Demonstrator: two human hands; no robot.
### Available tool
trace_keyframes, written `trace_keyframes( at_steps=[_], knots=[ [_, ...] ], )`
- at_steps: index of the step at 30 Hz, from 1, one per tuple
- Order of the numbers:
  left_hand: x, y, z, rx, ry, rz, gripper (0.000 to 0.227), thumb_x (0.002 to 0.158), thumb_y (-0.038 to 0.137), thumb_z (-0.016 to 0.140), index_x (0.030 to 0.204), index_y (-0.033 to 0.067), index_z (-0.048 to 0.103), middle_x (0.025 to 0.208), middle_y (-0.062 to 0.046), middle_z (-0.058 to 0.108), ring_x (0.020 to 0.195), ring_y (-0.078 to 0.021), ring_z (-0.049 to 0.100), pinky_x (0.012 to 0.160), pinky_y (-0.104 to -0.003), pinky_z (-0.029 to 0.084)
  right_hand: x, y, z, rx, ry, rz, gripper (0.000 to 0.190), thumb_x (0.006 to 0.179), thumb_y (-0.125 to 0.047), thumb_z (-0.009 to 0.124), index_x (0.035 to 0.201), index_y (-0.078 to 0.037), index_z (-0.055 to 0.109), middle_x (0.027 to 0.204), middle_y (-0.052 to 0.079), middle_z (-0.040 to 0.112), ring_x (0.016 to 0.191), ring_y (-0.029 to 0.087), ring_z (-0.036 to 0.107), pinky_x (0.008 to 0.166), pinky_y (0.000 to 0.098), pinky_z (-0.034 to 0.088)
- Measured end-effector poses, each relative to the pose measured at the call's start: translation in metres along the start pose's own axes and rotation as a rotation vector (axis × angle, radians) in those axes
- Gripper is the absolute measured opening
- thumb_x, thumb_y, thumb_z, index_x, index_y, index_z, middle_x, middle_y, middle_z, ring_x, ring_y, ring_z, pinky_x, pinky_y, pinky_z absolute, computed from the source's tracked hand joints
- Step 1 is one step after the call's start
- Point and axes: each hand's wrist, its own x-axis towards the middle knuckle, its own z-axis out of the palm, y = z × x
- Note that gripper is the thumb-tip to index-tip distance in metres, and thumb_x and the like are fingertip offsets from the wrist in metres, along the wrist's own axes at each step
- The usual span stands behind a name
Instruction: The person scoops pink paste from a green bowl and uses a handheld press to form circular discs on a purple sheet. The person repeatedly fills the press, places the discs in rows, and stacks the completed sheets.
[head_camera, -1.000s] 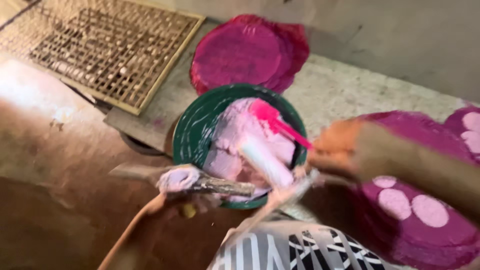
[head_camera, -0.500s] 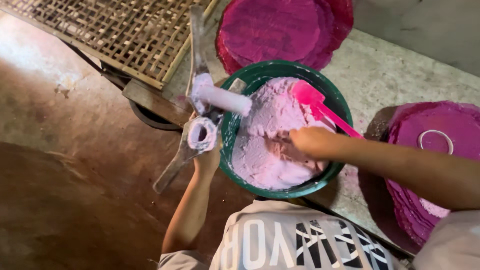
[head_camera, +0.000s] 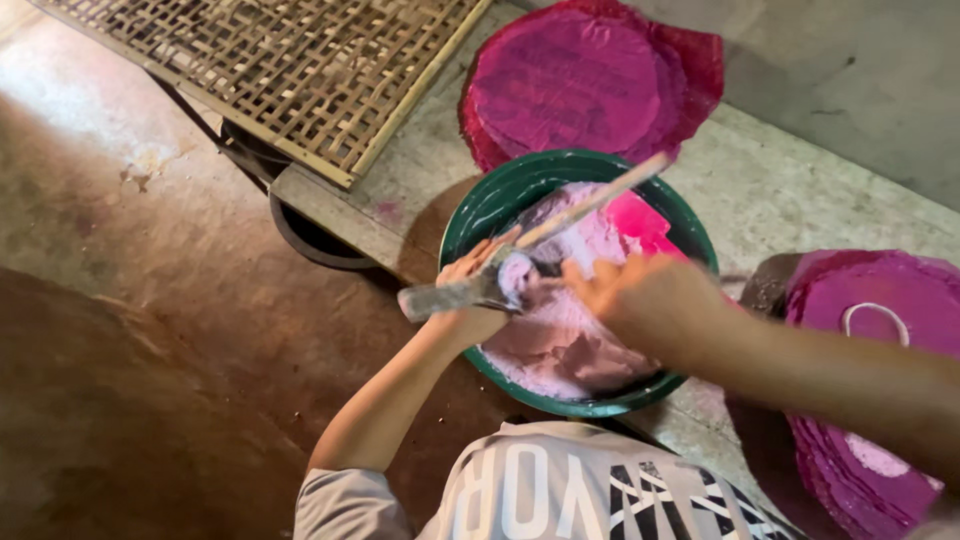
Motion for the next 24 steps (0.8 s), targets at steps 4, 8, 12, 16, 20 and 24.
trace_keyframes(
  at_steps=[4,8,12,16,20,24],
  knots=[
    [-0.014,-0.001,0.007,-0.207,-0.138,-0.102,0.066,0.076,0.028,0.080,0.138,0.0160,0.061,0.121,-0.013,0.071,0.104,-0.0332,0.069,0.088,-0.043,0.054,-0.016,-0.018,0.015,0.069,0.335,-0.180,0.076,0.084,-0.056,0.055,0.132,0.002,0.061,0.093,0.010,0.066,0.078,0.025,0.066,0.065,0.0368,0.054],
    [-0.008,-0.023,0.000,-0.251,-0.036,-0.134,0.034,0.088,0.024,0.076,0.119,0.0139,0.067,0.111,-0.007,0.074,0.098,-0.0264,0.071,0.087,-0.038,0.057,-0.070,0.008,0.001,0.169,0.144,0.111,0.062,0.079,-0.016,0.063,0.140,-0.009,0.059,0.098,0.010,0.067,0.079,0.027,0.068,0.068,0.0396,0.056],
    [0.011,-0.017,0.013,-0.526,0.123,-0.197,0.019,0.095,0.014,0.066,0.113,0.0072,0.064,0.098,-0.007,0.070,0.086,-0.0218,0.067,0.078,-0.033,0.055,-0.063,0.003,0.009,0.858,0.304,0.329,0.072,0.084,-0.011,0.067,0.154,-0.017,0.051,0.110,0.008,0.065,0.084,0.025,0.069,0.074,0.0365,0.057],
    [0.015,0.005,0.049,-0.434,0.331,0.006,0.031,0.087,0.005,0.069,0.116,-0.0007,0.060,0.102,-0.010,0.066,0.094,-0.0208,0.063,0.082,-0.033,0.052,-0.001,-0.041,0.070,0.950,0.612,0.287,0.067,0.092,0.004,0.058,0.156,-0.011,0.049,0.110,0.015,0.060,0.087,0.031,0.065,0.079,0.0392,0.055],
    [0.018,-0.024,0.052,-0.839,0.368,-0.169,0.015,0.091,0.001,0.070,0.103,0.0052,0.062,0.092,-0.005,0.061,0.080,-0.0162,0.057,0.070,-0.029,0.048,-0.029,-0.068,0.115,0.925,0.449,0.426,0.083,0.077,-0.010,0.074,0.156,-0.010,0.048,0.102,0.014,0.059,0.078,0.028,0.062,0.071,0.0384,0.054],
    [0.032,-0.049,0.037,-1.125,0.421,-0.008,0.017,0.092,-0.005,0.061,0.103,0.0085,0.059,0.099,-0.005,0.060,0.091,-0.0158,0.056,0.083,-0.029,0.046,-0.062,-0.048,0.120,1.323,0.457,0.304,0.053,0.087,0.005,0.055,0.139,-0.006,0.061,0.078,0.006,0.063,0.069,0.018,0.063,0.062,0.0335,0.054]
  ],
)
